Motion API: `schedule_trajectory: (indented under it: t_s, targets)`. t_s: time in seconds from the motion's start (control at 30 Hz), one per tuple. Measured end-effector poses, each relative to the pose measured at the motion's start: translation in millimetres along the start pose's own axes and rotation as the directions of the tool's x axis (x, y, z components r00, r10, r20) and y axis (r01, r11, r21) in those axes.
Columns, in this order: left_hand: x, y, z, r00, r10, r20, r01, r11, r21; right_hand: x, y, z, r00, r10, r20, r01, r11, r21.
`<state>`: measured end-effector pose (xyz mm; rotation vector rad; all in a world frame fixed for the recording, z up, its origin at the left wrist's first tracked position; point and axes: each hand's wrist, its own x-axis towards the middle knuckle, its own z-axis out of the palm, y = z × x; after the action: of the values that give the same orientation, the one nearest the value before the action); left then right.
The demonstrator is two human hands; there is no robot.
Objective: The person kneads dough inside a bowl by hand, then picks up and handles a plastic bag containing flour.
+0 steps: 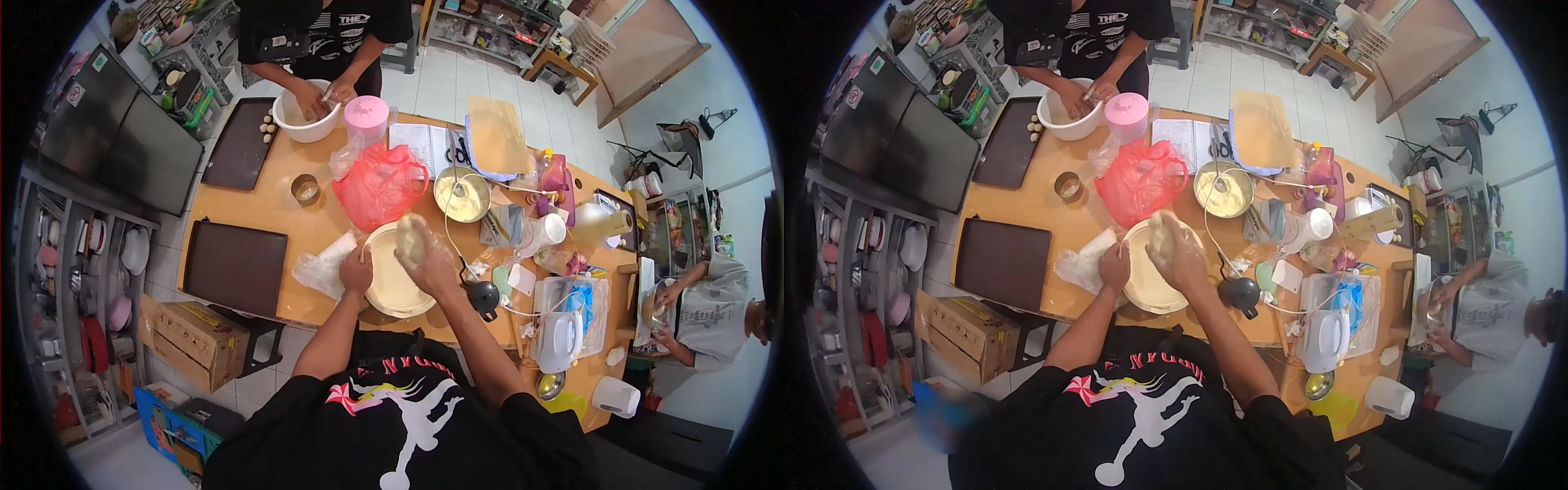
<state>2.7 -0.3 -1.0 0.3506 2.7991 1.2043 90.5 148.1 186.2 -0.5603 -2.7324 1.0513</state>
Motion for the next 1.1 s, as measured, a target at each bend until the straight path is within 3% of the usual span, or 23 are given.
schedule_trajectory:
  t_s: [0.1,0.2,0.23,0.27,0.33,0.43,0.5,0.6,0.7,0.73,0.8,0.83,0.93,0.97,1.07,1.1]
  targets:
    - [1,-5,7,1.0,0.008,-0.009,-0.007,0.999,0.035,0,-6,5,0.886,-0.155,-0.438,0.224,0.968,0.11]
    - [2,-4,4,1.0,-0.02,0.001,0.02,0.999,0.049,-18,55,61,0.805,-0.348,-0.48,0.343,0.934,-0.102]
    - [0,1,0,1.0,-0.029,0.008,0.028,0.998,0.055,-42,75,74,0.981,-0.162,-0.109,0.141,0.974,-0.175]
    - [0,6,-2,0.999,-0.034,0.013,0.033,0.998,0.057,-69,100,85,0.977,-0.213,0.028,0.205,0.883,-0.423]
    - [1,2,2,0.999,-0.03,0.023,0.029,0.998,0.06,-76,96,76,0.964,-0.111,0.24,0.24,0.749,-0.617]
    - [0,0,2,0.999,-0.041,0.023,0.04,0.998,0.051,-62,75,65,0.932,0.141,0.334,0.066,0.839,-0.54]
    - [3,2,1,0.999,-0.04,0.022,0.039,0.998,0.054,-40,73,66,0.953,0.192,0.233,-0.087,0.914,-0.396]
    - [1,-2,2,0.999,-0.029,0.031,0.027,0.997,0.067,-7,52,58,0.998,0.054,0.038,-0.05,0.992,-0.113]
    - [2,2,-1,0.999,-0.025,0.03,0.023,0.998,0.056,33,37,62,0.99,0.043,0.133,-0.06,0.989,0.132]
    - [2,4,-1,0.999,-0.03,0.024,0.029,0.997,0.07,43,42,74,0.943,0.201,0.266,-0.288,0.894,0.343]
    - [1,6,-1,0.999,-0.036,0.023,0.034,0.996,0.081,59,71,114,0.722,0.354,0.595,-0.689,0.447,0.57]
    - [1,7,-2,0.999,-0.036,0.027,0.034,0.996,0.078,59,91,135,0.767,0.337,0.546,-0.596,0.689,0.412]
    - [2,4,-3,1.0,-0.006,0.013,0.005,0.998,0.07,47,82,132,0.623,0.417,0.662,-0.683,0.703,0.2]
    - [1,4,-1,1.0,0.003,0.004,-0.003,0.998,0.063,39,77,137,0.55,0.489,0.677,-0.78,0.59,0.208]
    - [1,6,-2,0.999,-0.038,0.018,0.037,0.997,0.07,22,94,159,0.615,0.523,0.59,-0.741,0.639,0.206]
    - [1,6,-3,0.999,-0.039,0.024,0.037,0.996,0.075,24,87,152,0.556,0.563,0.612,-0.798,0.567,0.204]
